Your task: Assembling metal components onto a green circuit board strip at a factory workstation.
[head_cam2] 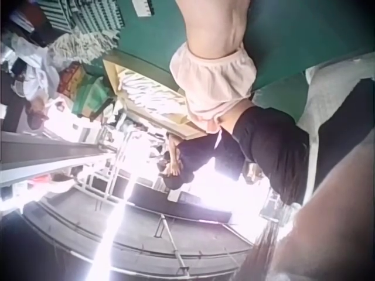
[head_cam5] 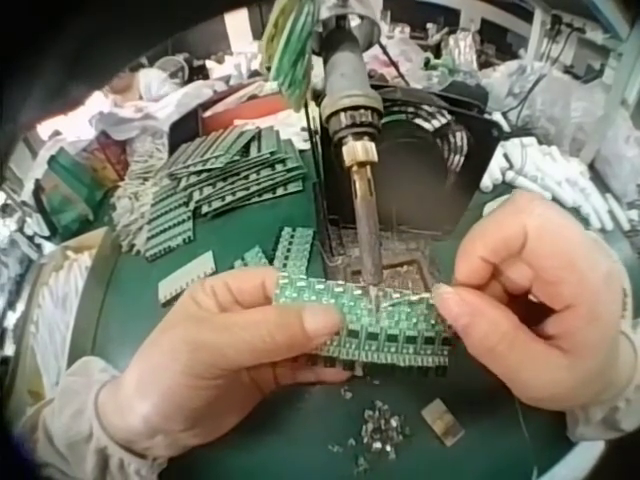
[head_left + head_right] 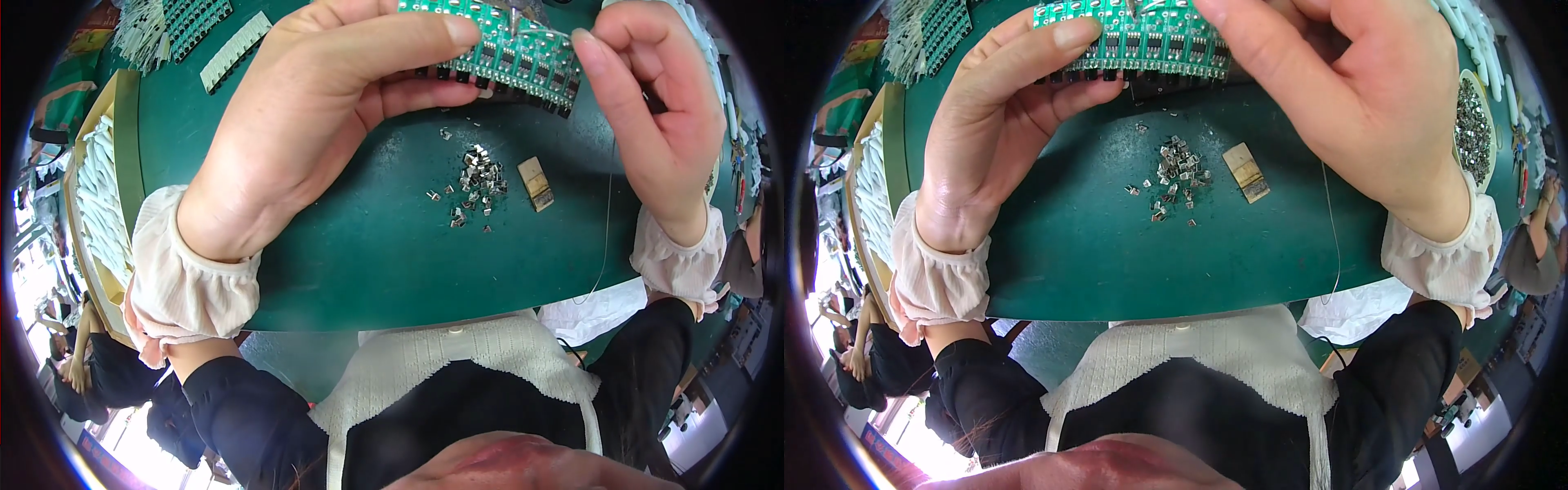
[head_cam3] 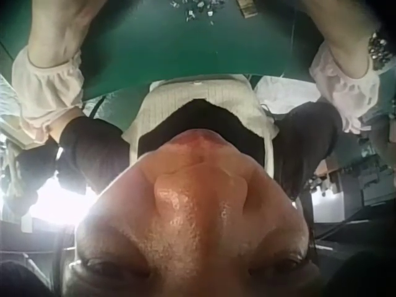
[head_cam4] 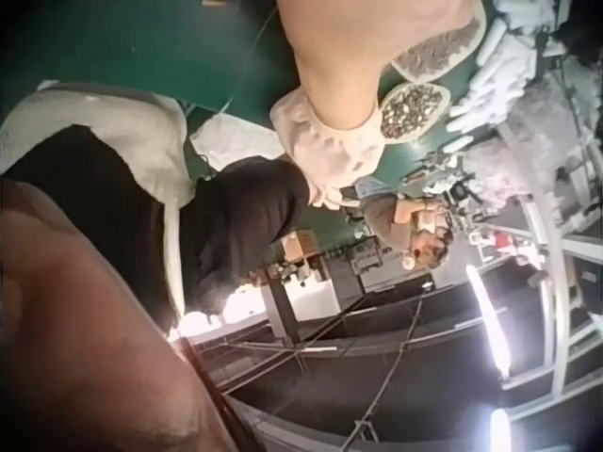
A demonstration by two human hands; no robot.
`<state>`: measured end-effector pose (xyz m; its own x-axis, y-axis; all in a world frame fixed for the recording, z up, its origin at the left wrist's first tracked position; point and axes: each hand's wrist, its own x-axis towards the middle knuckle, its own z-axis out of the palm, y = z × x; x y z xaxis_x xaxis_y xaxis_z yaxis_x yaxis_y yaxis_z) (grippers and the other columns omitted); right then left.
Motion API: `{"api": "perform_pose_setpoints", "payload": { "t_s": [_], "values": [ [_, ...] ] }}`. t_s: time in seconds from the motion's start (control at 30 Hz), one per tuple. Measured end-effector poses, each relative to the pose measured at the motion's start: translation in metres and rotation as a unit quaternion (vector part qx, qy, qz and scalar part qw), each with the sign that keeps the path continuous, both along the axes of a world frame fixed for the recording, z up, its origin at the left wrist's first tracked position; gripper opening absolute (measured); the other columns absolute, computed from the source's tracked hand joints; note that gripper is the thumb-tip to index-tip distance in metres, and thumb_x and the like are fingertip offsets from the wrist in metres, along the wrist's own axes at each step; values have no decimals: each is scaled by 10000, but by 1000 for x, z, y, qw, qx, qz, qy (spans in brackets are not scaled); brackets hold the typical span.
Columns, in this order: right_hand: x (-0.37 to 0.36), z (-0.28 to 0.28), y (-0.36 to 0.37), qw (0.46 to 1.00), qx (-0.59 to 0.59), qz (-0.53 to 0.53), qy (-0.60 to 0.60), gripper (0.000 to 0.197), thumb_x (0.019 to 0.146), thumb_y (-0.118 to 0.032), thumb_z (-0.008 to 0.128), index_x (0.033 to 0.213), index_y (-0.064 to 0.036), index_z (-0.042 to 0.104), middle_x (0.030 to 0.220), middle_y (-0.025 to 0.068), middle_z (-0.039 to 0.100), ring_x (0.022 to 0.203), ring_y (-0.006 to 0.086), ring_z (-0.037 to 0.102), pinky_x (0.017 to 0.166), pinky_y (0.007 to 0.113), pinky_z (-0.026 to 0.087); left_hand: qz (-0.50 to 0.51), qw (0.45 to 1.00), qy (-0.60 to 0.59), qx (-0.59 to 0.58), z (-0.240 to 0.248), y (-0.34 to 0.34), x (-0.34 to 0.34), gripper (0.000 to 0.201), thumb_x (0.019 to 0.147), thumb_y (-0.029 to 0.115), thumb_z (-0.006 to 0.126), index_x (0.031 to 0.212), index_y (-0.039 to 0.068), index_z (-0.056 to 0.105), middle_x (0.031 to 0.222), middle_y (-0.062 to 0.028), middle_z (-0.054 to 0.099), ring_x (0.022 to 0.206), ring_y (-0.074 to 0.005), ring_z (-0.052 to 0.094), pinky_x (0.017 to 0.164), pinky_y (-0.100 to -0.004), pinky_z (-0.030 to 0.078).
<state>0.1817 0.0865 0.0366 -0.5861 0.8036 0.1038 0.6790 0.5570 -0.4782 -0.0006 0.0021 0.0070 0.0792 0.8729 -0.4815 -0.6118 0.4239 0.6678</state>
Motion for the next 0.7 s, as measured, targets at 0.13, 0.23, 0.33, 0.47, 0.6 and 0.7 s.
{"api": "perform_pose_setpoints", "payload": {
  "t_s": [0.13, 0.23, 0.33, 0.47, 0.6, 0.7],
  "values": [
    [24, -4, 17, 998, 51, -5, -24, 77, 830, -69, 682, 845, 6, 673, 789, 166, 671, 758, 321, 663, 709, 382, 524, -16, 985, 122, 122, -21, -10, -11, 205, 1003, 128, 645, 1166, 13, 695, 1104, -73, 745, 988, -138, 718, 925, -319, 596],
    [58, -6, 45, 993, 99, -33, -51, 87, 829, -77, 677, 840, 9, 674, 778, 176, 676, 748, 338, 669, 704, 394, 528, -56, 975, 173, 127, -23, -9, -2, 182, 1000, 109, 655, 1149, 13, 695, 1077, -68, 750, 971, -136, 719, 904, -310, 592],
    [71, -12, 58, 983, 149, -67, -82, 98, 828, -86, 673, 835, 12, 675, 766, 187, 682, 738, 354, 675, 699, 405, 531, -87, 959, 236, 132, -25, -15, 4, 153, 973, 50, 685, 1118, 3, 700, 1039, -64, 748, 934, -123, 710, 873, -288, 576],
    [80, -11, 55, 973, 161, -42, -159, 108, 827, -96, 673, 853, 7, 691, 795, 200, 693, 765, 369, 684, 711, 421, 532, -119, 941, 295, 117, -17, -26, 18, 147, 911, -63, 717, 1052, -25, 706, 1003, -70, 730, 900, -107, 678, 854, -264, 543],
    [88, -19, 63, 969, 145, -41, -195, 126, 822, -116, 681, 850, 1, 715, 821, 212, 699, 796, 389, 687, 731, 442, 534, -164, 923, 303, 170, -21, -33, 24, 145, 898, -94, 707, 1033, -42, 709, 1064, -110, 711, 958, -124, 668, 864, -259, 537],
    [92, -20, 66, 967, 140, -19, -211, 131, 821, -125, 686, 836, 1, 720, 822, 212, 700, 799, 391, 687, 733, 446, 535, -182, 907, 333, 182, -22, -34, 24, 155, 886, -103, 711, 1023, -32, 714, 1064, -110, 711, 968, -125, 661, 854, -254, 528]
  ]
}}
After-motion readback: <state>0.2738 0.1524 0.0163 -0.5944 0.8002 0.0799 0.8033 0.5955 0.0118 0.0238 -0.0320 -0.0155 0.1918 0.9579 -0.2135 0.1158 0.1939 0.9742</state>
